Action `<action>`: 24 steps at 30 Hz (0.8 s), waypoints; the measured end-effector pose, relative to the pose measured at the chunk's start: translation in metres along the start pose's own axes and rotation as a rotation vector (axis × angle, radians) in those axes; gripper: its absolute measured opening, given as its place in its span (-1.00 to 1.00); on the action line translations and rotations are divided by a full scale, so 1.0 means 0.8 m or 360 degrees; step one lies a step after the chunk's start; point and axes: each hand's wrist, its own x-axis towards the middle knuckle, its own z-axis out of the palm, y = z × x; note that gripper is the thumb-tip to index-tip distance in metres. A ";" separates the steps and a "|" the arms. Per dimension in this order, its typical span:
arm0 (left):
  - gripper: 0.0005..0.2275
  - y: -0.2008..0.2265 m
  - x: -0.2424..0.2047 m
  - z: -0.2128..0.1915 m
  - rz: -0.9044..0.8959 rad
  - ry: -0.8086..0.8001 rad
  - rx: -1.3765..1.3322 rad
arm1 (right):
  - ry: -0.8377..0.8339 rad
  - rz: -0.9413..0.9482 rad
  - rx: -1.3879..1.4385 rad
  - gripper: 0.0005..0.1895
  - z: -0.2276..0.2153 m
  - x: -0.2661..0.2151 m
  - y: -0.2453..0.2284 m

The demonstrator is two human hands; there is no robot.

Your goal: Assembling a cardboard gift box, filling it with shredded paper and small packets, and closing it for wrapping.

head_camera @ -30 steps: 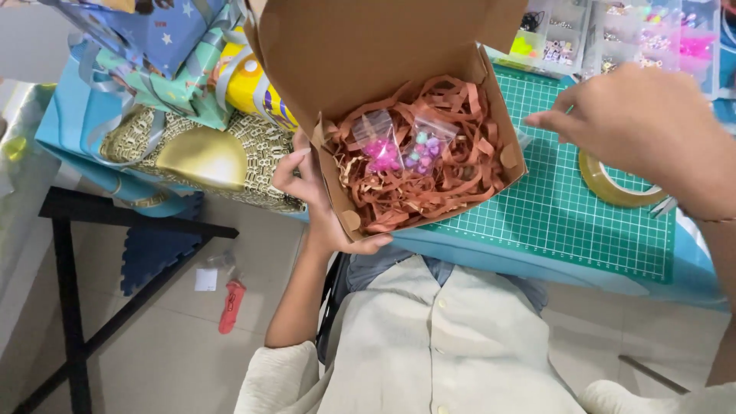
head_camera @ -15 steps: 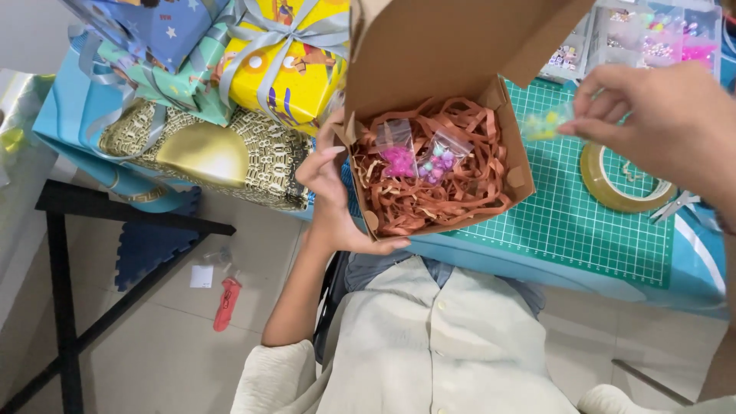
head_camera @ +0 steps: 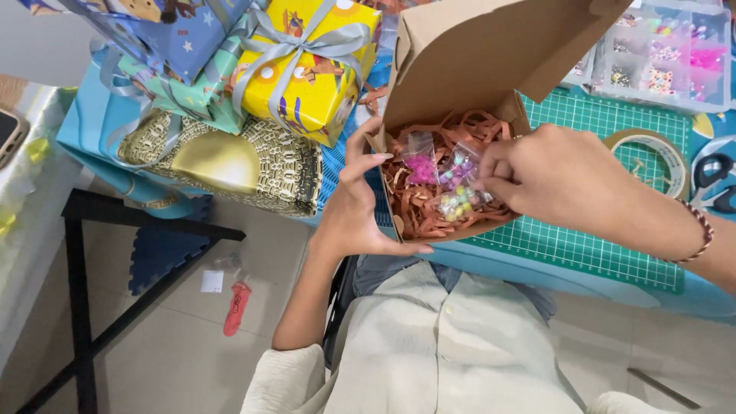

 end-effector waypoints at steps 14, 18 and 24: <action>0.18 -0.012 -0.014 0.005 -0.0115 -0.0057 0.0095 | 0.1484 -0.0750 0.0875 -0.68 0.017 -0.004 0.091; 0.39 -0.013 -0.012 0.009 -0.0242 -0.0246 -0.0004 | 0.1594 -0.0893 0.1193 -0.25 0.021 0.000 0.093; 0.47 0.004 0.007 0.028 -0.0370 -0.0501 -0.0107 | 0.1577 -0.0421 0.0982 -0.67 0.075 0.003 0.118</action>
